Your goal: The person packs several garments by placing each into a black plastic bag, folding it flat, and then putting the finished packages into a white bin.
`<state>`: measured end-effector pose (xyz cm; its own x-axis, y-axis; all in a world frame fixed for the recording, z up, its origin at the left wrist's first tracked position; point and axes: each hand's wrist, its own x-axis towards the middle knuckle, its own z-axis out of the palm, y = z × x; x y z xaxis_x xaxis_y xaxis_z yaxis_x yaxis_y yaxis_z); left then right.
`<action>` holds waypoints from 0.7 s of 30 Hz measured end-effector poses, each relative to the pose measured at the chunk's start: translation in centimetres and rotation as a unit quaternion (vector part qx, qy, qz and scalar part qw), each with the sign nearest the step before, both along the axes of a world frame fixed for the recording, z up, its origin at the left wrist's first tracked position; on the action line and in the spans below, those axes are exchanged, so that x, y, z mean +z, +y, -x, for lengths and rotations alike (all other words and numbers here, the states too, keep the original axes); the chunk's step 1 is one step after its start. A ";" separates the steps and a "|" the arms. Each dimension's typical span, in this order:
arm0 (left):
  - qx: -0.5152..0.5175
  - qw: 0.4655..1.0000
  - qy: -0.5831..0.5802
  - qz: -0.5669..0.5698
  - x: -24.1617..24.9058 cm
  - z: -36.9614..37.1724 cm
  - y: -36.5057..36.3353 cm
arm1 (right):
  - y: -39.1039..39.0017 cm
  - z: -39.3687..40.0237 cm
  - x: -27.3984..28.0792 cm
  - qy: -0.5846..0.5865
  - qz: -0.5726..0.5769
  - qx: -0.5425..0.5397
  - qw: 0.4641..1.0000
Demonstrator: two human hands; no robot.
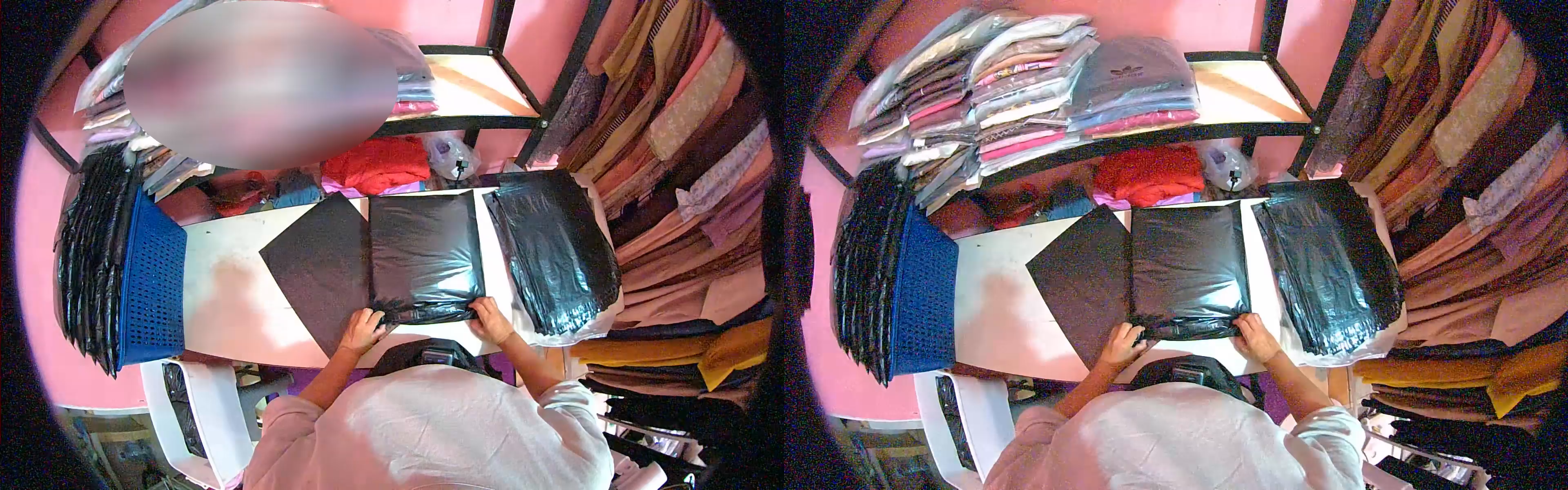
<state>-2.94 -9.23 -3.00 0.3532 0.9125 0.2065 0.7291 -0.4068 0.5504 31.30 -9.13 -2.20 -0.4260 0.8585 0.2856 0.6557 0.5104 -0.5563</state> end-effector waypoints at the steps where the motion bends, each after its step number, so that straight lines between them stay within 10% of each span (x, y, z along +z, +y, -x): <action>1: -0.018 0.999 0.017 -0.042 -0.5 0.3 0.3 | 0.1 0.0 -0.1 -0.002 0.002 -0.005 1.000; 14: -0.020 0.972 0.168 -0.160 2.9 -0.5 1.8 | 3.1 0.0 3.6 0.161 0.066 -0.093 0.980; 21: 0.081 0.953 -0.061 -0.285 11.5 -1.0 8.9 | 10.6 0.6 12.8 0.204 -0.120 -0.114 0.965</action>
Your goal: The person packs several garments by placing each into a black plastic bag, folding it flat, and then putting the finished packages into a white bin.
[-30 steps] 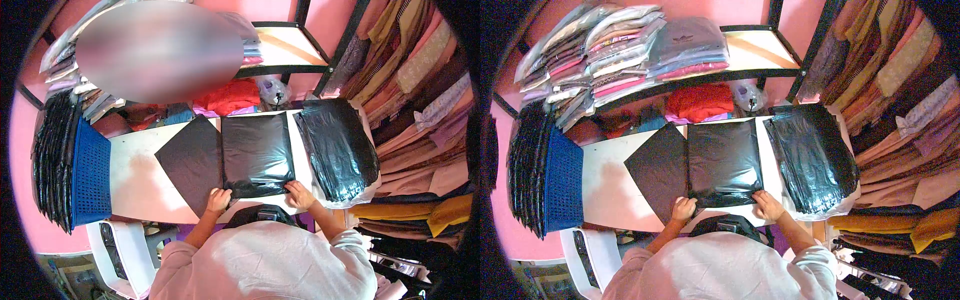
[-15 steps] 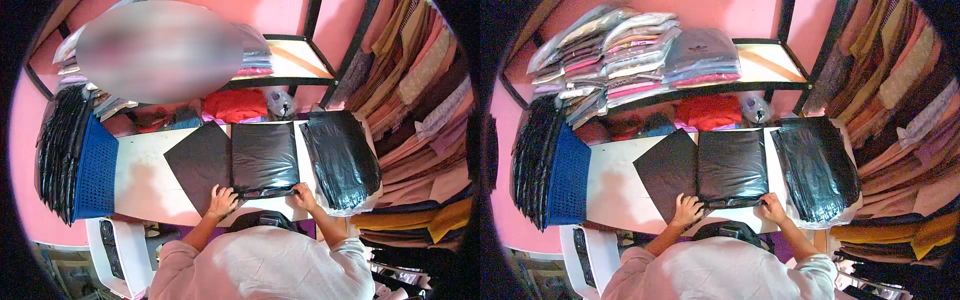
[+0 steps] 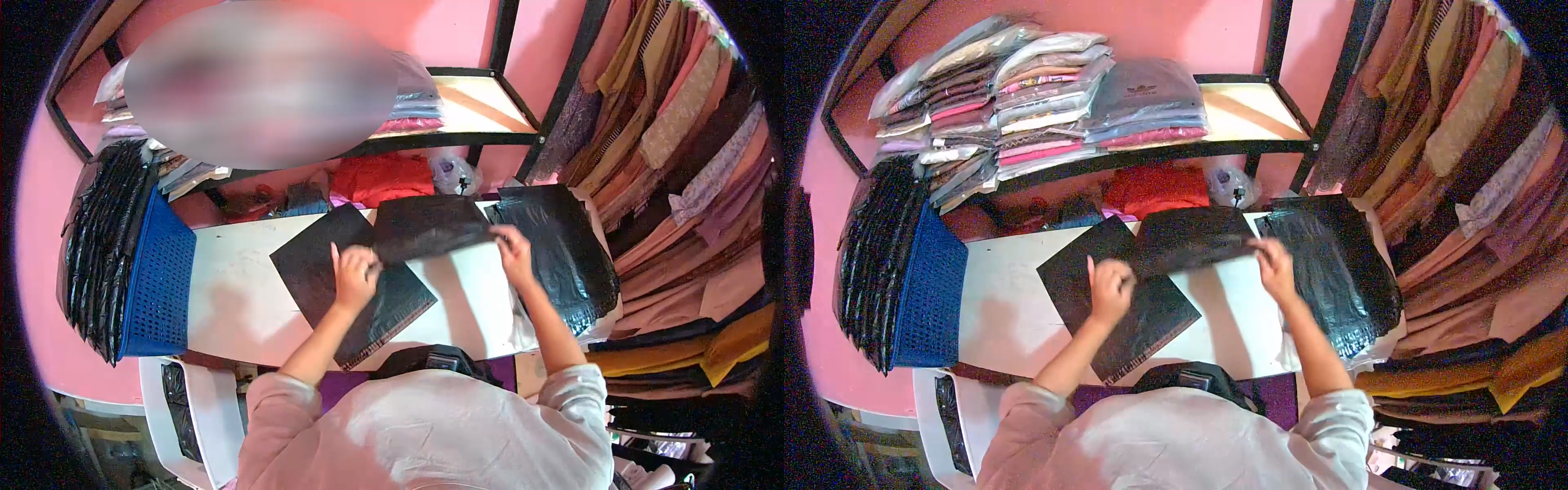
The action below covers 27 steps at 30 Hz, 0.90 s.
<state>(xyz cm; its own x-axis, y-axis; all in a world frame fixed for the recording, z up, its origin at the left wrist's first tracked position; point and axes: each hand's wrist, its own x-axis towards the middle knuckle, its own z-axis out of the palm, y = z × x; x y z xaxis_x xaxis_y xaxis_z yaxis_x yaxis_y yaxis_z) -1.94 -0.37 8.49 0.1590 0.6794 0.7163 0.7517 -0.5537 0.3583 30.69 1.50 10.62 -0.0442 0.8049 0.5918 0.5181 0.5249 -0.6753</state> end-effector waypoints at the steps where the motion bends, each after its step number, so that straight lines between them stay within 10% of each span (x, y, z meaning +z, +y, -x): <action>1: 0.015 0.999 -0.049 -0.007 1.7 0.0 1.7 | 0.9 0.5 2.5 -0.003 -0.010 0.003 1.000; 8: 0.088 0.951 -0.292 -0.057 10.2 -1.7 6.5 | 4.3 4.1 11.4 0.055 -0.118 -0.081 0.988; 14: 0.171 0.956 -0.137 0.197 -2.1 -0.6 9.2 | 6.5 4.1 0.1 0.005 0.119 -0.172 0.978; 20: 0.136 0.832 -0.288 0.454 -13.3 0.0 6.7 | 7.3 1.9 -17.7 -0.015 0.213 -0.205 0.955; 24: 0.005 0.756 -0.360 0.547 -8.3 -0.1 3.6 | 1.4 1.4 -15.1 -0.009 0.151 -0.145 0.978; 27: -0.003 0.736 -0.362 0.572 -9.1 0.5 3.2 | -7.2 0.2 -11.6 -0.016 0.343 -0.170 0.924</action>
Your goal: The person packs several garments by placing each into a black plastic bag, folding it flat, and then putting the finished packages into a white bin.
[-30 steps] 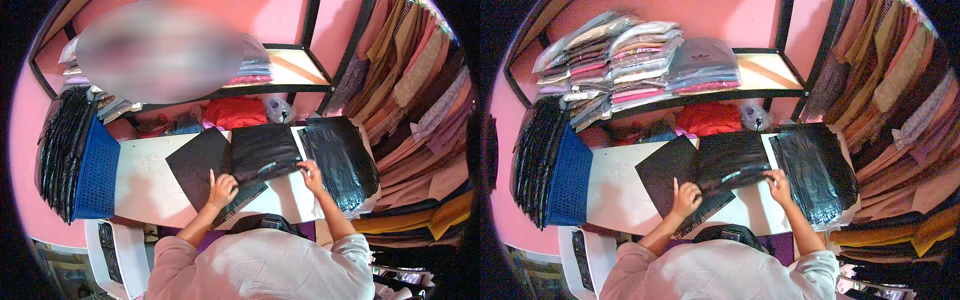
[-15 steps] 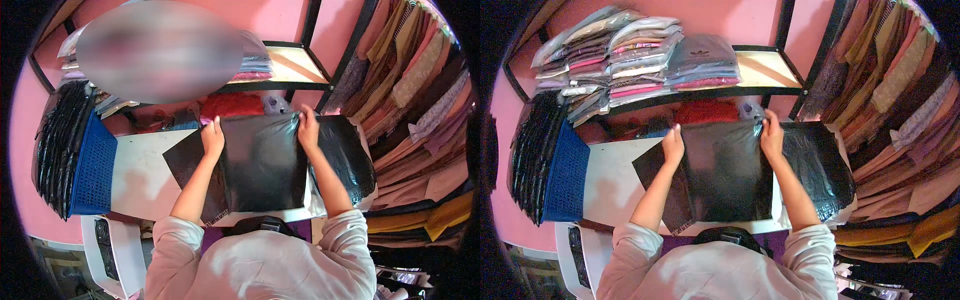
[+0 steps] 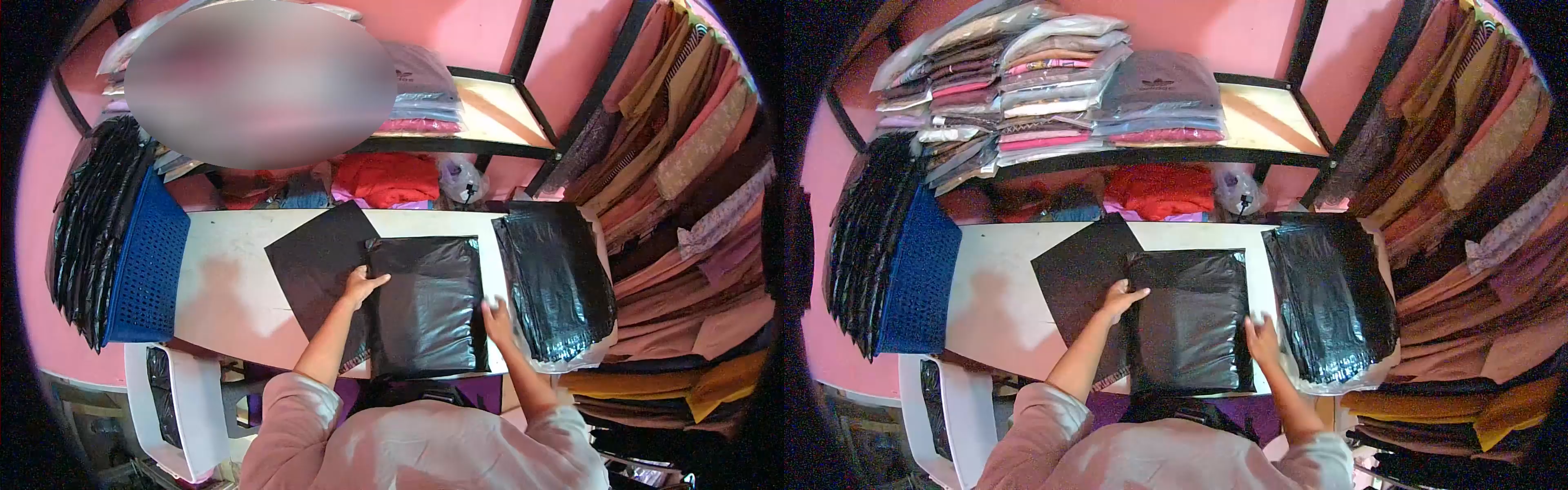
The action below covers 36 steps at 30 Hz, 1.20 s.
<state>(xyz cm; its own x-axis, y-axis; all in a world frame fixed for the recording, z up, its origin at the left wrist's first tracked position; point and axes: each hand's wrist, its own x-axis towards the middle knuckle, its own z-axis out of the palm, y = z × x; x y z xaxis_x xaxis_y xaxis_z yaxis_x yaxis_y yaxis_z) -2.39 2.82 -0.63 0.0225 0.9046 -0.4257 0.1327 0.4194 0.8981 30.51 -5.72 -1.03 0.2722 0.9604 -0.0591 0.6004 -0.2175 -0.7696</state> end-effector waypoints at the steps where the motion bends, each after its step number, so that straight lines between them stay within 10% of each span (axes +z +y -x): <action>1: 0.000 0.998 0.055 0.003 0.8 -0.1 -0.1 | -2.7 0.0 1.8 -0.003 0.136 -0.023 0.990; 7: -0.038 0.995 -0.047 0.082 -3.0 0.4 1.0 | -9.7 0.5 0.1 0.209 0.145 0.001 0.967; 9: -0.032 0.994 -0.085 0.060 0.4 -0.4 -0.5 | -9.6 0.5 -0.3 0.467 0.163 -0.141 0.858; 14: -0.022 0.982 -0.188 -0.028 1.6 -0.3 -2.7 | -10.4 2.5 2.6 0.591 0.012 -0.138 0.795; 17: 0.010 0.957 -0.289 -0.032 3.3 0.8 -4.1 | -12.4 6.5 5.4 0.759 -0.095 -0.069 0.641; 22: 0.054 0.945 -0.309 -0.087 6.3 5.1 -8.0 | -13.7 12.3 4.3 0.628 -0.109 -0.092 0.765; 36: 0.227 0.926 -0.278 -0.122 8.6 18.4 -27.8 | -22.3 23.4 8.3 0.608 -0.044 0.017 0.792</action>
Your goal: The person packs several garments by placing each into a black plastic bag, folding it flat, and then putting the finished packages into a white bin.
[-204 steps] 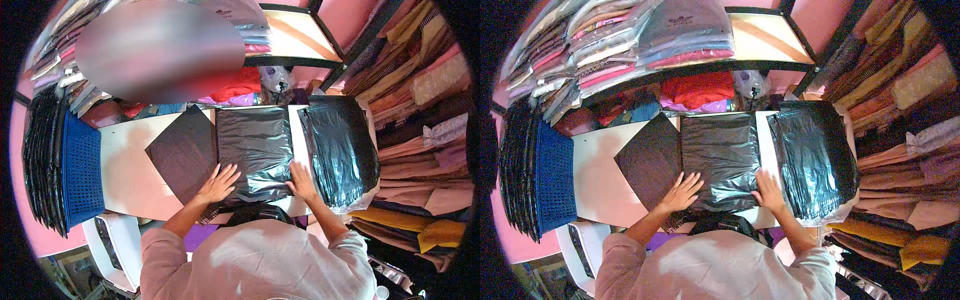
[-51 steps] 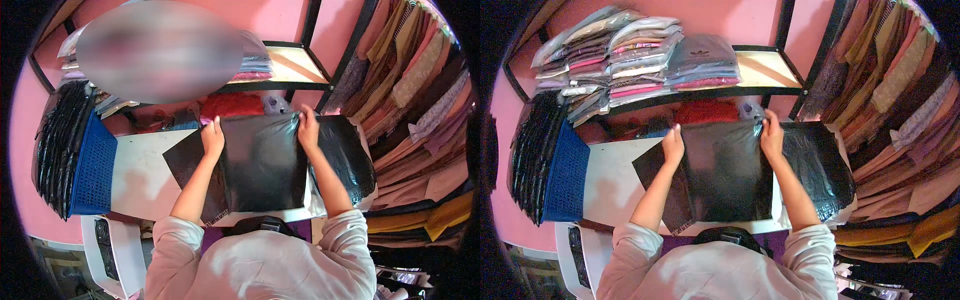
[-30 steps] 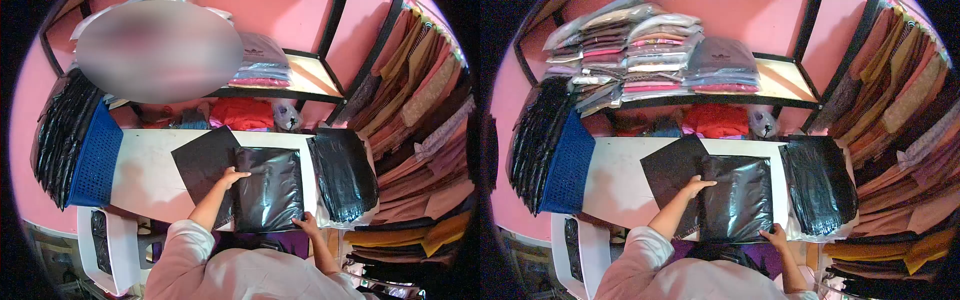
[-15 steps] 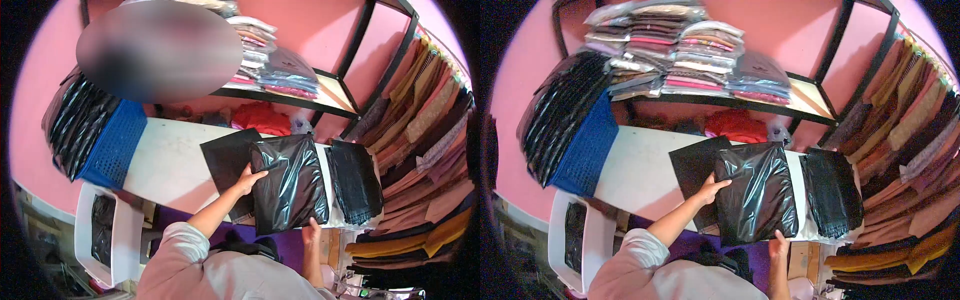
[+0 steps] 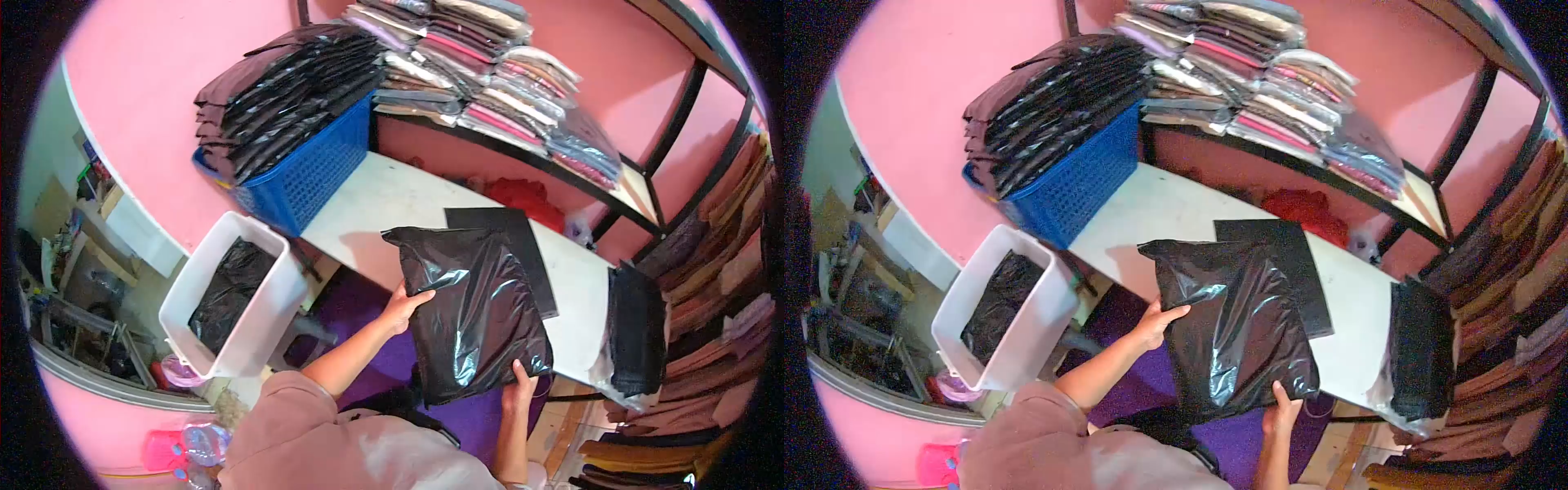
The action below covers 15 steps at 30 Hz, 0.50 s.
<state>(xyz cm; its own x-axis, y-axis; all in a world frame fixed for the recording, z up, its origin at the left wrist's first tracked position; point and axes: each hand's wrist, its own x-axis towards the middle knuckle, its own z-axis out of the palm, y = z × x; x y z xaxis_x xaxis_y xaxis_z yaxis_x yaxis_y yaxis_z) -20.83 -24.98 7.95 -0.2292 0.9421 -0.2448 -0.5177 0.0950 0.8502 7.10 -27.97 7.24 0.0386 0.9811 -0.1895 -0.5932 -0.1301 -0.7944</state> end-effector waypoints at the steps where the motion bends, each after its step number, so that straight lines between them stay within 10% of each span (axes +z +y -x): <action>1: 0.004 1.000 0.001 0.008 -0.1 0.5 -1.2 | -1.1 0.3 -0.1 -0.013 0.000 0.007 1.000; 15: 0.150 0.987 0.003 -0.056 3.6 17.8 -14.7 | -7.9 17.6 3.6 -0.045 -0.062 0.129 0.989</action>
